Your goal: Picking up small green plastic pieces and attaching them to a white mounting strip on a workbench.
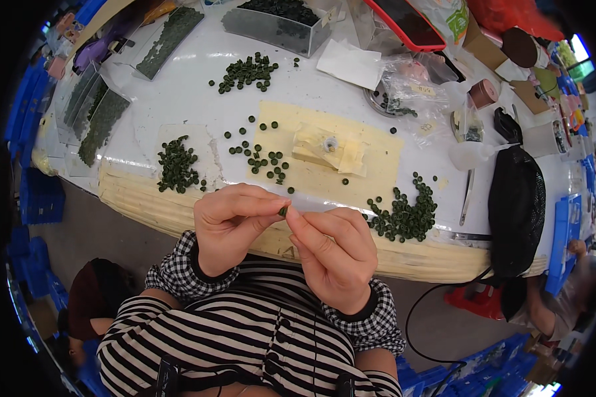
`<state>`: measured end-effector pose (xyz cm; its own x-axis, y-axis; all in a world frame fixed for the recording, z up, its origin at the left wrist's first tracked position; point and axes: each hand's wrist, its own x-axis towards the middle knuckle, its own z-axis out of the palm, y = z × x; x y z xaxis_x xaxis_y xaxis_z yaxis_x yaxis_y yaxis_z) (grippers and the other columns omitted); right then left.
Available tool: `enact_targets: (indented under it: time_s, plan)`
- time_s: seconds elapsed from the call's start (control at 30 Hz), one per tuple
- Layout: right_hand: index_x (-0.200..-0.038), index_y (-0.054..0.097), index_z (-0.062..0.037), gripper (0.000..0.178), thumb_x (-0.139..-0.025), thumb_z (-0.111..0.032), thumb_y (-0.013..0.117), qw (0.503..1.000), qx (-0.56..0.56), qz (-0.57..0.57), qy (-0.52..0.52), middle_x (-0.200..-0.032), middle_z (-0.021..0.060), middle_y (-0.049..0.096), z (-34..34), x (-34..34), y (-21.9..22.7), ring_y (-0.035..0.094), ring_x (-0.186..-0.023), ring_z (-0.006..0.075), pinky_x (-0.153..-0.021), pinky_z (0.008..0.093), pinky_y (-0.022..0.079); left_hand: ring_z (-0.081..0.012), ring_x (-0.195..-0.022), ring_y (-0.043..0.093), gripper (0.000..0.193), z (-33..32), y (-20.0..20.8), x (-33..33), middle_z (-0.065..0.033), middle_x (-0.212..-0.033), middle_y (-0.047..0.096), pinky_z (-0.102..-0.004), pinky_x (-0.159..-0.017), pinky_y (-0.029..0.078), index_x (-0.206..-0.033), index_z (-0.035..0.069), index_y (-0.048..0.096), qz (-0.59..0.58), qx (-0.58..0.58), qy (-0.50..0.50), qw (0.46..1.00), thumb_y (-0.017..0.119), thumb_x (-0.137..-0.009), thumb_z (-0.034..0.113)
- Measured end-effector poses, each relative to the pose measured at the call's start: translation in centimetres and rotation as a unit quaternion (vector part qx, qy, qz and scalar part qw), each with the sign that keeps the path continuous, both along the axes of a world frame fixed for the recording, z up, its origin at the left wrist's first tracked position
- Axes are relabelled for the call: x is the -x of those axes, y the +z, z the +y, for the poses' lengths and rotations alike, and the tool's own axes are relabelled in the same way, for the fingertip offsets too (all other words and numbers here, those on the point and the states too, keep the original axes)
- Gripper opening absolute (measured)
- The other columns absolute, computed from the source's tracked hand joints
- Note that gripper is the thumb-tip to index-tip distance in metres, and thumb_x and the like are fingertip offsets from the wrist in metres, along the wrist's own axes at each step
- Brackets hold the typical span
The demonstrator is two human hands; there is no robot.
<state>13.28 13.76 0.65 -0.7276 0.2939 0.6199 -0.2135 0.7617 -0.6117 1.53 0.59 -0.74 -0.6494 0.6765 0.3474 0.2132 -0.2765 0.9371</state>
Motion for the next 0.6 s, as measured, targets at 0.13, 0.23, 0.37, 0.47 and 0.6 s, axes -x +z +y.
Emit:
enact_targets:
  time_s: [0.13,0.23,0.37,0.47,0.6]
  plan:
    - [-0.106,0.073,-0.0028,0.035,-0.072,0.001,0.076,1.0,0.004,-0.001,0.003,-0.089,0.0064,0.067,0.07,-0.03,-0.06,0.058,-0.075,0.0219,-0.067,0.0305,0.049,-0.0181,-0.085,0.068,0.023,0.02,0.04,0.05,-0.0142,-0.096,0.071,-0.024,-0.073,0.054,-0.1,-0.001,0.072,0.015,0.001,0.002,1.0,0.068,-0.081,-0.012]
    - [-0.106,0.073,-0.0025,0.035,-0.072,0.001,0.076,1.0,0.007,0.001,0.006,-0.089,0.0066,0.067,0.1,-0.07,-0.19,0.058,-0.075,0.022,-0.067,0.0305,0.049,-0.0179,-0.084,0.069,0.023,0.02,-0.18,0.09,-0.0141,-0.096,0.071,-0.0237,-0.072,0.054,-0.1,-0.001,0.072,0.048,0.0,0.009,0.999,0.068,-0.081,-0.011]
    - [-0.107,0.073,-0.0022,0.035,-0.072,0.001,0.076,1.0,0.011,0.0,0.012,-0.089,0.0068,0.066,0.14,-0.04,-0.27,0.059,-0.075,0.0221,-0.067,0.0306,0.049,-0.0174,-0.084,0.069,0.023,-0.07,-0.17,0.11,-0.0136,-0.095,0.071,-0.0235,-0.072,0.054,-0.1,0.0,0.072,0.057,0.005,0.014,0.998,0.068,-0.08,-0.012]
    - [-0.107,0.072,-0.002,0.036,-0.072,0.001,0.076,1.0,0.015,0.001,0.015,-0.089,0.007,0.066,0.11,-0.13,-0.2,0.058,-0.075,0.0223,-0.067,0.0307,0.048,-0.0173,-0.084,0.068,0.024,-0.01,-0.03,0.03,-0.0135,-0.095,0.071,-0.0237,-0.073,0.054,-0.101,-0.001,0.072,0.048,0.003,0.011,0.999,0.068,-0.08,-0.012]
    - [-0.108,0.072,-0.0019,0.036,-0.073,0.001,0.075,0.999,0.027,0.004,0.017,-0.089,0.0074,0.066,0.14,-0.01,-0.19,0.058,-0.075,0.0226,-0.067,0.0309,0.048,-0.0177,-0.085,0.067,0.024,0.03,-0.06,-0.1,-0.014,-0.094,0.07,-0.0244,-0.074,0.054,-0.102,-0.003,0.071,-0.017,-0.002,-0.002,1.0,0.067,-0.08,-0.013]
